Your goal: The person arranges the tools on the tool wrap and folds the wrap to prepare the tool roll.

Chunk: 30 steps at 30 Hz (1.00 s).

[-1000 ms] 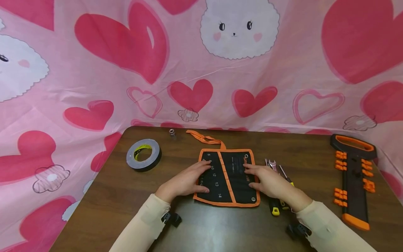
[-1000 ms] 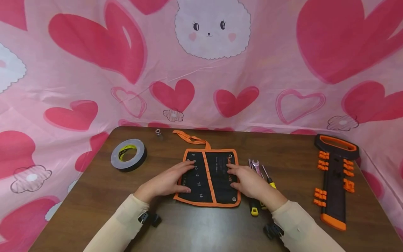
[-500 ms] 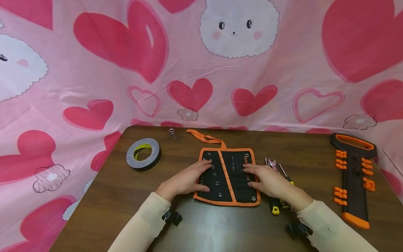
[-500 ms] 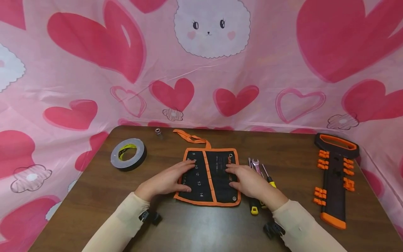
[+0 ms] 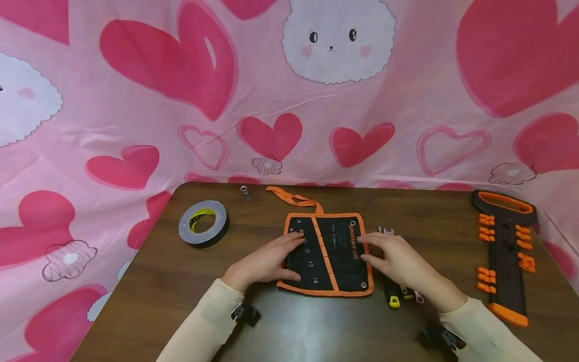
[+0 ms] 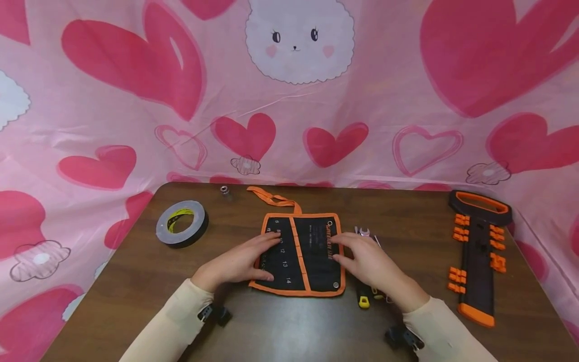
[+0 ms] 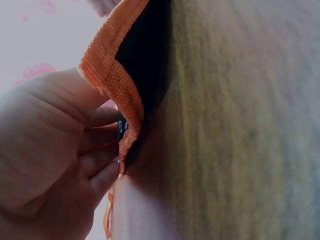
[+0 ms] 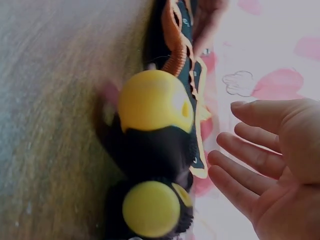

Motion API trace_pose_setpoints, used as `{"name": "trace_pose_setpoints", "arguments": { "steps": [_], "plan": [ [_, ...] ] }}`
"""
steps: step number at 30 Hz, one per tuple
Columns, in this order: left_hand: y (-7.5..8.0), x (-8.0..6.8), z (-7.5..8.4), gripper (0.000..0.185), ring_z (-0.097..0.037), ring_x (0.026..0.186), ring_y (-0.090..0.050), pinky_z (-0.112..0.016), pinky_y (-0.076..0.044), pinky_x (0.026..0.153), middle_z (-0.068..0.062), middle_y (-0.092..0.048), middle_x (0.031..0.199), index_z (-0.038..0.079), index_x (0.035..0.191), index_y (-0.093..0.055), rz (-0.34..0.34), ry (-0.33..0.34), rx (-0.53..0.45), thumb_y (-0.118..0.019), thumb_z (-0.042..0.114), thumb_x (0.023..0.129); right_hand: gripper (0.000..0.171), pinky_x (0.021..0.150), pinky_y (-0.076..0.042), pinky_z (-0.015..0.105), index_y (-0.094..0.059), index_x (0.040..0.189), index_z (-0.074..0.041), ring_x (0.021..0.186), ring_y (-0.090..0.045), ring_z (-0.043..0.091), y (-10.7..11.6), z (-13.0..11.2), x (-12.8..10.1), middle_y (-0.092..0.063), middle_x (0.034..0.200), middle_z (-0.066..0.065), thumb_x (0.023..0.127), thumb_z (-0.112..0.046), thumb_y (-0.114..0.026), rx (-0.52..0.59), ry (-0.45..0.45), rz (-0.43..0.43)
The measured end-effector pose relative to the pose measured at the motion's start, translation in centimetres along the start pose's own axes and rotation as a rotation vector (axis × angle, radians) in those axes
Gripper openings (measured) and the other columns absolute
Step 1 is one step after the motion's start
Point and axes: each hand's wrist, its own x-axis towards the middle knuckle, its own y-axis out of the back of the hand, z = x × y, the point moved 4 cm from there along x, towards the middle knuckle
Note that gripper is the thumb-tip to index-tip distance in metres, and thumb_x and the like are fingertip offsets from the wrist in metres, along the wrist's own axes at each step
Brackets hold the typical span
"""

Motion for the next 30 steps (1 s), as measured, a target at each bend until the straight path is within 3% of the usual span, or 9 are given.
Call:
{"name": "trace_pose_setpoints", "arguments": {
  "steps": [11,19,25,30],
  "plan": [
    [-0.2,0.2,-0.3,0.092,-0.026,0.166,-0.029,-0.050,-0.033,0.133,-0.004,-0.031,0.179,0.012,0.167,-0.041,0.007,0.009,-0.008,-0.085,0.043,0.093,0.030,0.098,-0.059,0.065,-0.079,0.124,-0.006,0.116,-0.074,0.041,1.9,0.7,-2.2,-0.079,0.124,0.015,0.095,-0.013,-0.083,0.024,-0.040,0.169],
    [-0.2,0.0,-0.3,0.091,-0.025,0.167,-0.028,-0.050,-0.031,0.133,-0.003,-0.031,0.179,0.013,0.167,-0.041,0.002,0.022,-0.029,-0.085,0.043,0.093,0.024,0.076,-0.063,0.040,-0.082,0.114,-0.011,0.088,-0.071,0.015,2.2,1.4,-3.8,-0.079,0.105,0.000,0.090,-0.012,-0.087,-0.001,-0.039,0.256],
    [-0.3,0.0,-0.2,0.091,-0.026,0.167,-0.028,-0.050,-0.031,0.133,-0.004,-0.032,0.179,0.011,0.167,-0.042,0.002,0.014,-0.034,-0.085,0.042,0.093,0.023,0.073,-0.061,0.032,-0.082,0.110,-0.012,0.084,-0.063,-0.003,2.2,2.0,-4.8,-0.076,0.098,-0.008,0.089,-0.011,-0.089,-0.004,-0.064,0.287],
    [-0.4,0.1,-0.3,0.091,-0.026,0.167,-0.028,-0.051,-0.031,0.133,-0.004,-0.031,0.179,0.012,0.167,-0.042,-0.001,0.013,-0.036,-0.086,0.042,0.093,0.021,0.068,-0.057,0.029,-0.082,0.107,-0.012,0.080,-0.058,-0.006,2.2,2.2,-5.6,-0.073,0.093,-0.011,0.088,-0.009,-0.089,-0.002,-0.055,0.323]
  ]
}}
